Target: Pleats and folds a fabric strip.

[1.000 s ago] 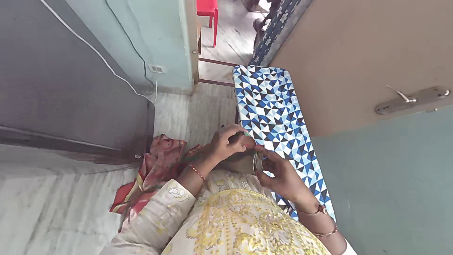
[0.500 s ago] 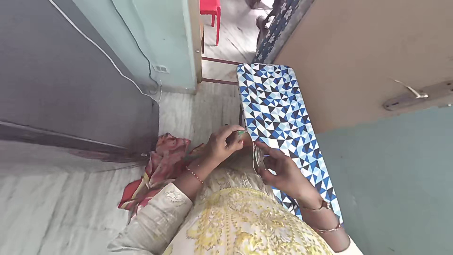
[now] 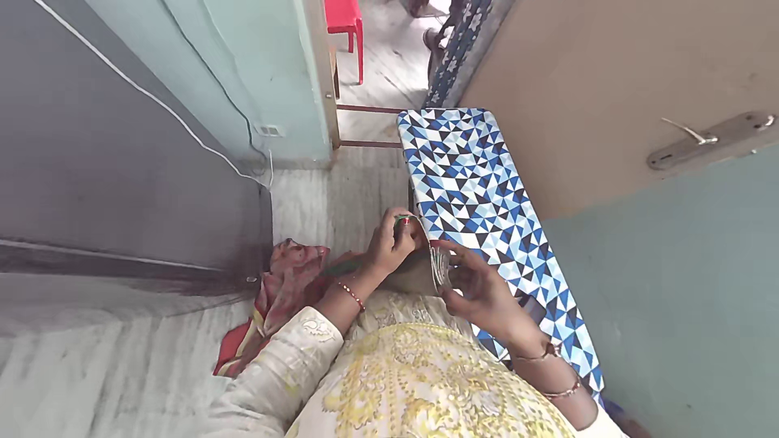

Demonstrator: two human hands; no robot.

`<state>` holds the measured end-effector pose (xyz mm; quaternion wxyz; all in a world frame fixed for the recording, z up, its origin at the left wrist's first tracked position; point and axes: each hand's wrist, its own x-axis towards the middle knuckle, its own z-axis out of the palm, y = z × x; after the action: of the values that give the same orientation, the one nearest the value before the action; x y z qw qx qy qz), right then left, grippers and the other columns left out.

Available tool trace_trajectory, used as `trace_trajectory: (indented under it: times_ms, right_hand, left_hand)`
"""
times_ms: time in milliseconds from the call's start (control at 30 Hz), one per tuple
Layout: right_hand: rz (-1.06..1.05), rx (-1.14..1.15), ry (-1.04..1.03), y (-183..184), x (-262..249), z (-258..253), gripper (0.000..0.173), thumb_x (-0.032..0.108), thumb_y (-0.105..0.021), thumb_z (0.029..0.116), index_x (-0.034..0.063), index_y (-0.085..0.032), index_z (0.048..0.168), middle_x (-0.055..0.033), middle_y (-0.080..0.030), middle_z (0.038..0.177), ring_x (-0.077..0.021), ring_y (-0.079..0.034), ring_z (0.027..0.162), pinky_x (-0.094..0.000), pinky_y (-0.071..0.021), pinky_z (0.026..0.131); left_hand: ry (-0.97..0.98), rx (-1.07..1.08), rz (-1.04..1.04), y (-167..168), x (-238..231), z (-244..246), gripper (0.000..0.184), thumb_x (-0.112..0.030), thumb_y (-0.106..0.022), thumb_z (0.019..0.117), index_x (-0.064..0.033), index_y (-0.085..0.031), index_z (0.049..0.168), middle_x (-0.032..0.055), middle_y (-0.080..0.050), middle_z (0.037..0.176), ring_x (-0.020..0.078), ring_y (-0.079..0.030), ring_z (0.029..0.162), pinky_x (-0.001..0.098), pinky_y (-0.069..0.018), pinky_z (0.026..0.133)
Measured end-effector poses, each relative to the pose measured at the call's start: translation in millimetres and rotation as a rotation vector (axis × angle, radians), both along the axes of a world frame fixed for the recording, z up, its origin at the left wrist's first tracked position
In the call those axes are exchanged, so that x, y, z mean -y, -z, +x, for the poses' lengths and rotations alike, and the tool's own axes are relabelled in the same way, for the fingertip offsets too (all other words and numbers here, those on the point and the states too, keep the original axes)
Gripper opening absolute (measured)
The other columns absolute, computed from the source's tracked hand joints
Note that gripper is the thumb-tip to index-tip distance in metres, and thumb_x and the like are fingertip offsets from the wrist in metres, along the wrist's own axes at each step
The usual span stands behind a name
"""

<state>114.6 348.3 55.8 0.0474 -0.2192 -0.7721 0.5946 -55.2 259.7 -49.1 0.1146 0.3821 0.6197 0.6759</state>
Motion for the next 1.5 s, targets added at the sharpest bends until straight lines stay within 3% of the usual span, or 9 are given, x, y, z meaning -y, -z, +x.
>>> trace_trajectory:
  times_ms: [133, 333, 400, 533, 700, 867, 1000, 1267, 1500]
  right_hand:
    - [-0.017, -0.031, 0.02, 0.9, 3.3, -2.0, 0.069, 0.004, -0.07, 0.0812, 0.001, -0.046, 0.146, -0.0074, -0.068, 0.12, -0.011, -0.072, 0.088, -0.0258, -0.0626, 0.071]
    - [-0.039, -0.064, 0.088, -0.1, 6.8, -4.2, 0.071, 0.0, -0.07, 0.0792, -0.0014, -0.044, 0.145, -0.008, -0.069, 0.118, -0.0113, -0.072, 0.089, -0.0255, -0.0627, 0.073]
    - [-0.049, -0.062, 0.103, -0.3, 8.5, -5.2, 0.071, 0.001, -0.07, 0.0787, -0.0013, -0.044, 0.145, -0.0081, -0.069, 0.118, -0.0107, -0.072, 0.088, -0.0253, -0.0626, 0.073]
    - [-0.048, -0.093, 0.08, 2.3, 11.0, -9.2, 0.072, 0.001, -0.069, 0.0789, -0.0021, -0.042, 0.145, -0.007, -0.068, 0.116, -0.0088, -0.071, 0.084, -0.0239, -0.0615, 0.07]
    - [0.018, -0.16, -0.002, 6.0, 7.5, -11.9, 0.068, -0.001, -0.068, 0.0804, -0.0037, -0.043, 0.143, -0.0068, -0.067, 0.116, -0.0075, -0.07, 0.085, -0.0247, -0.062, 0.073]
    - [0.089, -0.085, -0.094, 2.9, 2.2, -12.6, 0.065, 0.0, -0.066, 0.0825, 0.0023, -0.053, 0.146, -0.0108, -0.061, 0.134, -0.0034, -0.067, 0.085, -0.0205, -0.0588, 0.075]
    - [0.141, -0.024, -0.126, -1.0, -2.9, -16.7, 0.062, 0.006, -0.065, 0.0842, 0.0068, -0.056, 0.145, -0.0113, -0.062, 0.128, -0.0054, -0.066, 0.084, -0.0216, -0.0587, 0.073]
    - [0.183, -0.009, -0.152, 0.6, -7.2, -20.3, 0.054, 0.005, -0.063, 0.0835, 0.011, -0.065, 0.137, -0.0106, -0.065, 0.121, -0.008, -0.066, 0.091, -0.0222, -0.0584, 0.074]
    - [0.319, 0.079, -0.181, -5.2, -7.6, -23.4, 0.058, 0.01, -0.062, 0.0844, 0.0085, -0.06, 0.143, -0.0146, -0.062, 0.117, -0.0101, -0.064, 0.09, -0.0222, -0.0557, 0.074]
  left_hand:
    - [0.008, 0.012, -0.027, -2.9, 3.0, 0.5, 0.025, -0.003, -0.052, 0.0944, 0.009, -0.055, 0.117, 0.0114, -0.066, 0.095, 0.0066, -0.064, 0.082, 0.0248, -0.0546, 0.077]
    - [0.018, 0.055, -0.071, -6.6, 9.5, -3.5, 0.027, -0.005, -0.05, 0.0954, 0.0084, -0.055, 0.118, 0.0093, -0.064, 0.09, 0.0047, -0.06, 0.075, 0.0227, -0.0517, 0.07]
    - [0.019, 0.068, -0.095, -8.0, 10.9, -3.0, 0.027, -0.006, -0.049, 0.0974, 0.0088, -0.055, 0.119, 0.011, -0.065, 0.094, 0.0054, -0.061, 0.08, 0.0233, -0.0527, 0.075]
    - [0.001, 0.055, -0.173, -12.6, 8.3, -0.1, 0.029, -0.008, -0.049, 0.0994, 0.0092, -0.057, 0.121, 0.0192, -0.067, 0.107, 0.0162, -0.066, 0.096, 0.0326, -0.0544, 0.088]
    - [-0.002, 0.025, -0.215, -13.7, 4.3, -0.2, 0.028, -0.01, -0.049, 0.101, 0.0075, -0.058, 0.122, 0.0186, -0.069, 0.101, 0.0174, -0.068, 0.092, 0.0335, -0.0551, 0.085]
    - [0.028, 0.023, -0.264, -16.6, 3.7, -2.4, 0.031, -0.013, -0.048, 0.1028, 0.006, -0.057, 0.125, 0.0178, -0.07, 0.097, 0.021, -0.069, 0.087, 0.0391, -0.0558, 0.083]
    - [0.018, 0.01, -0.25, -14.8, 1.4, -4.5, 0.031, -0.014, -0.048, 0.1024, 0.0062, -0.058, 0.124, 0.0166, -0.069, 0.092, 0.0195, -0.067, 0.08, 0.037, -0.0558, 0.077]
    - [0.003, -0.008, -0.262, -15.8, -1.0, -8.2, 0.03, -0.014, -0.048, 0.1021, 0.0054, -0.058, 0.123, 0.0173, -0.07, 0.092, 0.0224, -0.069, 0.083, 0.0406, -0.0568, 0.078]
    - [0.0, -0.016, -0.281, -19.3, -3.1, -10.4, 0.031, -0.013, -0.048, 0.1031, 0.0069, -0.057, 0.125, 0.0186, -0.069, 0.092, 0.0243, -0.069, 0.083, 0.0409, -0.0564, 0.079]
